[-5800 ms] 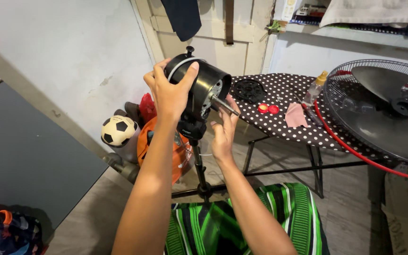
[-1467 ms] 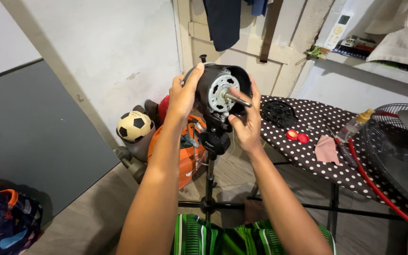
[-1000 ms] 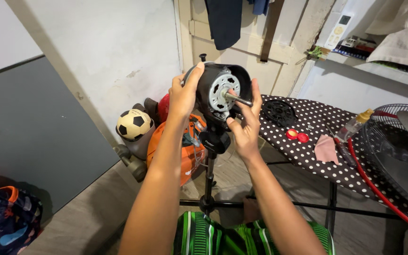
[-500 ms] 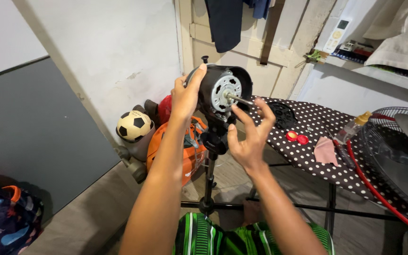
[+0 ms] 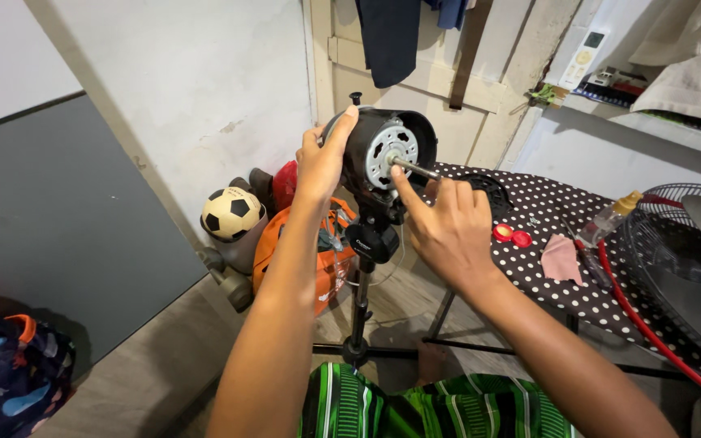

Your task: The person uses a screwdriver to tighten a screw on a fan motor mounted on a tripod. They then wipe the motor with a white cloth.

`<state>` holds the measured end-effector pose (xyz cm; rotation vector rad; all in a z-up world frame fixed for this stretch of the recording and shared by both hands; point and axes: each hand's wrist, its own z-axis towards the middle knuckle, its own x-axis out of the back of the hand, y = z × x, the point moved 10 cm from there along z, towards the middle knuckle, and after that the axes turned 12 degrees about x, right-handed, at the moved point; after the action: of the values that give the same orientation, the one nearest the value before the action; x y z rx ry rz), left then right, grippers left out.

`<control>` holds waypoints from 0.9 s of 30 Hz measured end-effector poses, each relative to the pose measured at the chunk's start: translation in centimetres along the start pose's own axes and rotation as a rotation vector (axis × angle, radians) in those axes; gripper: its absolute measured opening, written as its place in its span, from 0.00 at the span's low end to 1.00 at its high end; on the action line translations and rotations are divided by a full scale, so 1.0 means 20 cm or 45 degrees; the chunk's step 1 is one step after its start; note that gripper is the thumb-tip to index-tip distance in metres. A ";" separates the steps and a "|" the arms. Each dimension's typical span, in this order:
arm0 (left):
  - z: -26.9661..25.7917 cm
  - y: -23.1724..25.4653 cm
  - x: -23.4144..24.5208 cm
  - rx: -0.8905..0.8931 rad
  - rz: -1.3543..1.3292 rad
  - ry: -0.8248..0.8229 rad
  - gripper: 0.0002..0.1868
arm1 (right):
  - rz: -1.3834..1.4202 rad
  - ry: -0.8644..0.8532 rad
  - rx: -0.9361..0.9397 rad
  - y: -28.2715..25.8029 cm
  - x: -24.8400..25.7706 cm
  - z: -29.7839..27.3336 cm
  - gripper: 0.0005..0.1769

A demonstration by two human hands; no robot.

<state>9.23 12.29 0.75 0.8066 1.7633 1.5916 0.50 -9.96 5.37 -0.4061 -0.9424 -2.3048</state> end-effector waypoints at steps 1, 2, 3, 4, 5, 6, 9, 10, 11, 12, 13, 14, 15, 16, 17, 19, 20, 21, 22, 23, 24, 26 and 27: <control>0.00 0.00 0.00 -0.003 -0.003 0.004 0.46 | -0.025 0.014 0.011 0.00 0.01 0.01 0.38; 0.01 -0.01 0.00 -0.005 -0.006 0.005 0.46 | -0.053 0.027 0.020 0.00 0.02 0.01 0.38; 0.01 -0.01 0.00 -0.003 -0.009 0.000 0.46 | -0.043 0.021 0.018 0.01 0.02 0.02 0.37; 0.01 -0.01 0.00 -0.002 -0.012 -0.005 0.46 | -0.034 0.017 0.016 0.00 0.02 0.02 0.36; 0.02 -0.02 -0.01 -0.001 -0.015 -0.009 0.46 | -0.025 0.012 0.014 0.00 0.02 0.03 0.35; 0.02 -0.01 -0.01 -0.015 -0.021 -0.007 0.46 | 0.039 0.058 0.003 0.01 0.04 0.02 0.34; 0.02 -0.02 0.00 -0.026 -0.024 -0.002 0.45 | 0.282 0.194 -0.101 0.07 0.15 -0.05 0.27; 0.03 -0.02 0.00 -0.016 -0.020 -0.006 0.45 | 0.389 0.243 -0.181 0.11 0.18 -0.08 0.24; 0.03 -0.01 0.00 -0.007 -0.015 -0.009 0.45 | 0.496 0.291 -0.261 0.15 0.20 -0.10 0.21; 0.02 -0.01 -0.01 -0.003 -0.004 -0.004 0.46 | 0.574 0.351 -0.233 0.16 0.23 -0.09 0.23; 0.02 -0.01 -0.01 0.001 0.008 0.001 0.46 | 0.651 0.410 -0.205 0.17 0.26 -0.08 0.24; 0.01 0.00 0.00 0.005 0.022 0.006 0.46 | 0.730 0.469 -0.179 0.19 0.29 -0.06 0.26; 0.00 0.00 0.00 0.024 0.039 0.022 0.46 | 0.736 0.441 -0.151 0.19 0.29 -0.02 0.26; -0.01 0.00 0.00 0.044 0.059 0.035 0.45 | 0.739 0.411 -0.127 0.19 0.28 0.01 0.27; -0.01 -0.01 0.00 0.064 0.079 0.047 0.45 | 0.743 0.380 -0.104 0.19 0.28 0.04 0.28; -0.02 0.00 0.01 0.031 -0.007 0.017 0.43 | 0.788 0.305 -0.080 0.20 0.27 0.10 0.28; -0.02 0.00 0.00 0.014 -0.052 -0.001 0.43 | 0.808 0.267 -0.068 0.21 0.26 0.12 0.28; -0.02 0.00 0.01 0.014 -0.031 0.013 0.42 | 0.749 0.227 -0.029 0.19 0.28 0.12 0.28; -0.01 0.00 0.02 0.014 -0.014 0.031 0.42 | 0.693 0.186 0.016 0.17 0.28 0.14 0.29; 0.00 0.00 0.02 0.014 0.003 0.050 0.41 | 0.637 0.145 0.061 0.16 0.29 0.14 0.29; 0.00 0.00 0.01 0.001 -0.027 0.029 0.41 | 0.599 0.136 0.055 0.16 0.30 0.14 0.30; -0.01 0.00 -0.01 -0.022 -0.086 -0.006 0.40 | 0.527 0.121 0.048 0.16 0.30 0.14 0.32; -0.01 0.00 -0.01 -0.017 -0.077 -0.008 0.41 | 0.537 0.132 0.023 0.16 0.30 0.14 0.29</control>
<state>9.16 11.98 0.87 0.7443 1.7548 1.5583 -1.88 -12.27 11.92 -0.4272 -0.7442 -1.9127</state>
